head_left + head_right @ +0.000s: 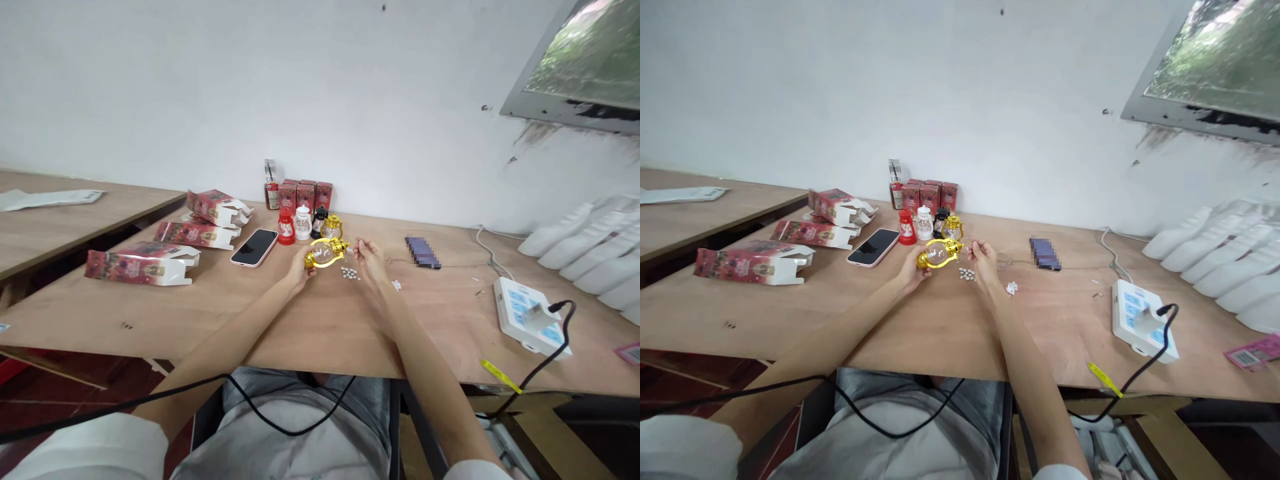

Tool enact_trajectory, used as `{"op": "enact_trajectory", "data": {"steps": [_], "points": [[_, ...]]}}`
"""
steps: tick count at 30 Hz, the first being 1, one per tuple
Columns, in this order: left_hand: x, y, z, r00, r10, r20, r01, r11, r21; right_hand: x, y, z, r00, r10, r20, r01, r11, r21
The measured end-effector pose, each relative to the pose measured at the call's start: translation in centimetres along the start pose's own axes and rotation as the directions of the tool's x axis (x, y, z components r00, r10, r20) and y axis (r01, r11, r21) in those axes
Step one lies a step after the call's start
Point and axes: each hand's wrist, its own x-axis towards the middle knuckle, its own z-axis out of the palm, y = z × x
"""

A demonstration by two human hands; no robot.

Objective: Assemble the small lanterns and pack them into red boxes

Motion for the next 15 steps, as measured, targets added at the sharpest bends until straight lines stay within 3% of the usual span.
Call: {"op": "enact_trajectory", "data": {"steps": [15], "points": [[-0.36, -0.1, 0.36, 0.998, 0.065, 0.012, -0.066, 0.997, 0.03, 0.07, 0.33, -0.15, 0.998, 0.01, -0.061, -0.01, 1.0, -0.003]]}}
